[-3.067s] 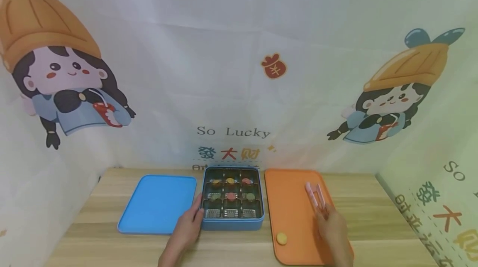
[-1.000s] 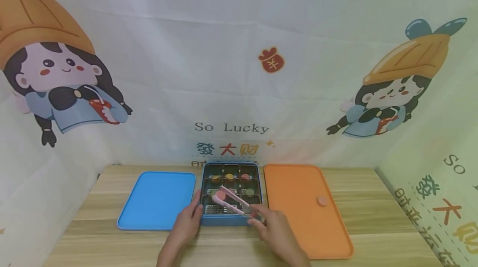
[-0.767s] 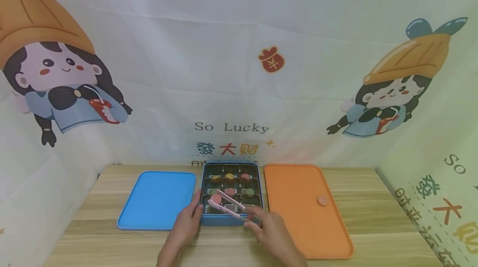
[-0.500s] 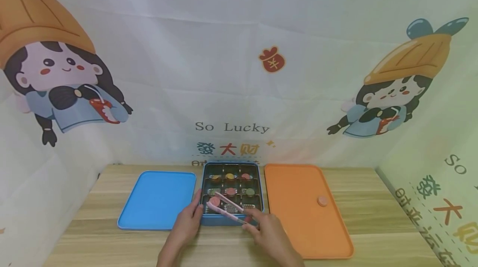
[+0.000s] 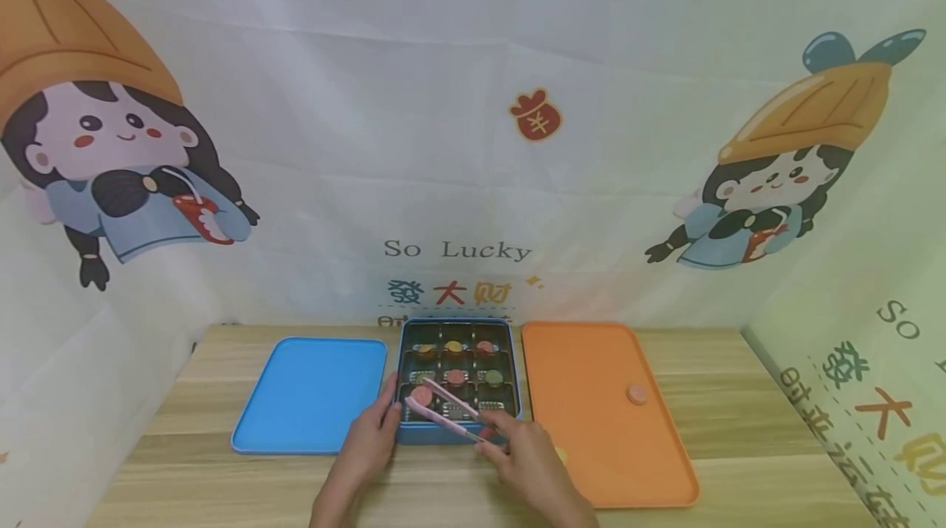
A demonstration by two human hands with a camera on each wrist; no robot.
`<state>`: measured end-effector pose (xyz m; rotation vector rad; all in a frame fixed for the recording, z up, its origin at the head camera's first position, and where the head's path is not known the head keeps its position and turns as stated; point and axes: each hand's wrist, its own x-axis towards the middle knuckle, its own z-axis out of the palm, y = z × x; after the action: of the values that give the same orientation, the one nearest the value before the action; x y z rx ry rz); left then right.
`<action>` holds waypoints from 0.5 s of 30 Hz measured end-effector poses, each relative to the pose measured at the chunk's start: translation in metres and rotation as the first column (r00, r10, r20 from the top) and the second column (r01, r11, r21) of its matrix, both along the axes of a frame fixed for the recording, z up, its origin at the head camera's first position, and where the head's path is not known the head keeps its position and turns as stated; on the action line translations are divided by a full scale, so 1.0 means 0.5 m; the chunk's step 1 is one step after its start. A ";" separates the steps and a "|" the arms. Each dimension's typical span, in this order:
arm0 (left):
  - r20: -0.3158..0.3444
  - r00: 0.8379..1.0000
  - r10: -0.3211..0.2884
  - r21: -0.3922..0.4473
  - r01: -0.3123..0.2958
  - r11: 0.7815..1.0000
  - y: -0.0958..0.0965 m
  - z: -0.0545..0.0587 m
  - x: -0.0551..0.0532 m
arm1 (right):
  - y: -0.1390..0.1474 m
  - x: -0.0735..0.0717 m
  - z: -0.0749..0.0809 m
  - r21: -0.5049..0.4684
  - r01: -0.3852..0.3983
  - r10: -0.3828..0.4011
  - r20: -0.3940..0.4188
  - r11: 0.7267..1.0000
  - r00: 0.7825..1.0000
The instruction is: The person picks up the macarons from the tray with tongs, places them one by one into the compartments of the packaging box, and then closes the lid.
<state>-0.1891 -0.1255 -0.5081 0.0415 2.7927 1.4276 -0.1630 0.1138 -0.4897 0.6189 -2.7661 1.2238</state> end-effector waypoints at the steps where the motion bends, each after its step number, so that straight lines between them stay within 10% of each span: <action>1: 0.001 1.000 0.000 -0.002 0.000 1.000 0.000 0.000 0.000 | -0.001 0.000 0.000 0.004 0.003 -0.003 -0.004 1.000 1.000; 15: 0.029 1.000 0.006 0.004 -0.006 1.000 -0.001 0.000 -0.003 | -0.006 -0.001 0.000 -0.037 0.001 0.001 0.040 0.999 0.999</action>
<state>-0.1903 -0.1258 -0.5079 0.0116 2.7694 1.4233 -0.1632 0.1108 -0.4897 0.5975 -2.7688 1.2984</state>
